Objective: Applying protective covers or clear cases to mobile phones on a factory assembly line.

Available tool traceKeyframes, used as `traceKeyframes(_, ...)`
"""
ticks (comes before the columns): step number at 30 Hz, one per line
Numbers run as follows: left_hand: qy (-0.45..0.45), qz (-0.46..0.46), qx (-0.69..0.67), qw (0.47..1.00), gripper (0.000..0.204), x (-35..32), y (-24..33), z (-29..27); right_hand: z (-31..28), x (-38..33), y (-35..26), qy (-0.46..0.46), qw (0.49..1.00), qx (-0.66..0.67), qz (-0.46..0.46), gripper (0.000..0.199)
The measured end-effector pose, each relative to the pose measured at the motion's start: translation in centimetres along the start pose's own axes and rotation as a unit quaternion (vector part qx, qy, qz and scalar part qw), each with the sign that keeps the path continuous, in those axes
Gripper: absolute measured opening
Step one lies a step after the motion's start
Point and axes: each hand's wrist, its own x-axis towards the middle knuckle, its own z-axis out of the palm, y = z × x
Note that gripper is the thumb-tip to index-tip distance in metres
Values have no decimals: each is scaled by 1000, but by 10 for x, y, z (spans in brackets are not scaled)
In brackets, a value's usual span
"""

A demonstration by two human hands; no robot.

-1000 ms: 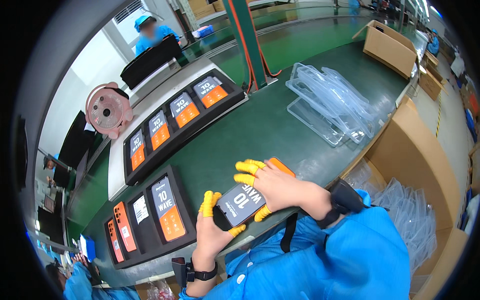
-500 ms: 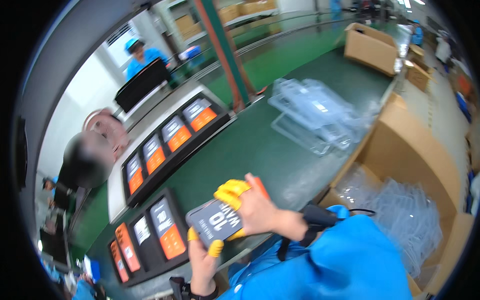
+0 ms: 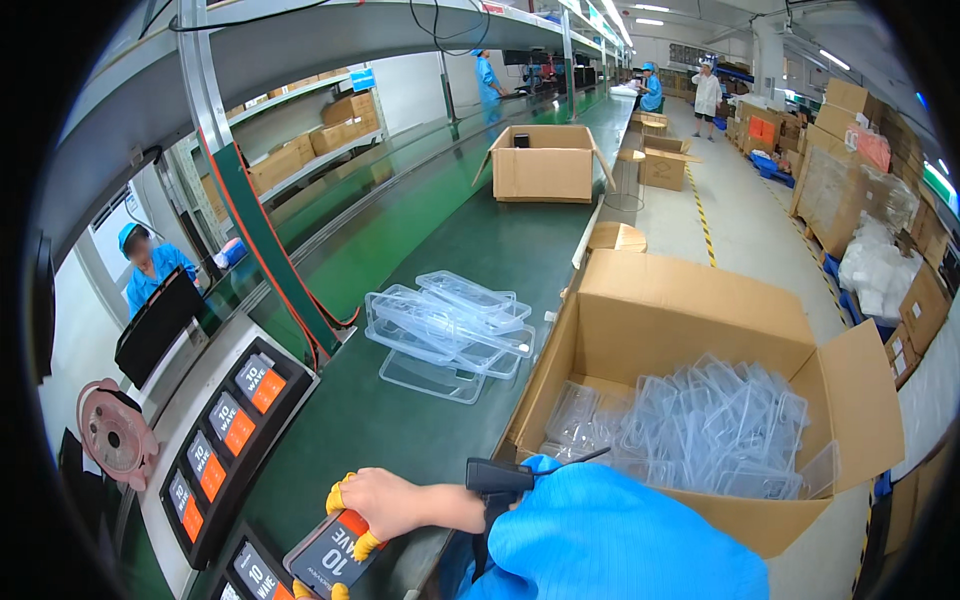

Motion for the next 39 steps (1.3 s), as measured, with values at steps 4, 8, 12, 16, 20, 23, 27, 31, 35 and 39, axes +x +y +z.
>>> traceKeyframes(4,20,-5,6,1000,40,0,-12,-9,12,-1,-7,81,997,11,-12,51)
traceKeyframes(8,76,52,134,987,37,3,-24,-11,14,-2,-10,111,994,4,-14,45)
traceKeyframes(12,93,89,219,967,36,5,-12,-7,19,-3,-11,124,992,-18,-7,41)
traceKeyframes(16,111,120,275,948,39,5,-15,-7,26,-6,-12,183,978,-91,-39,46)
traceKeyframes(20,57,85,295,950,45,14,-15,-31,28,-9,-15,172,985,-33,4,43)
traceKeyframes(23,-19,87,75,993,49,17,-7,-24,27,-6,-29,140,974,167,57,43)
traceKeyframes(27,-123,91,14,988,46,11,-21,18,39,-6,-30,63,870,481,88,48)
traceKeyframes(31,-98,52,140,984,37,15,-65,29,57,-19,-21,94,836,515,166,49)
traceKeyframes(35,-52,46,256,964,35,18,-71,31,60,-15,-15,129,835,513,151,50)
traceKeyframes(39,-40,84,283,954,35,21,-79,33,57,-17,-21,162,871,439,149,50)
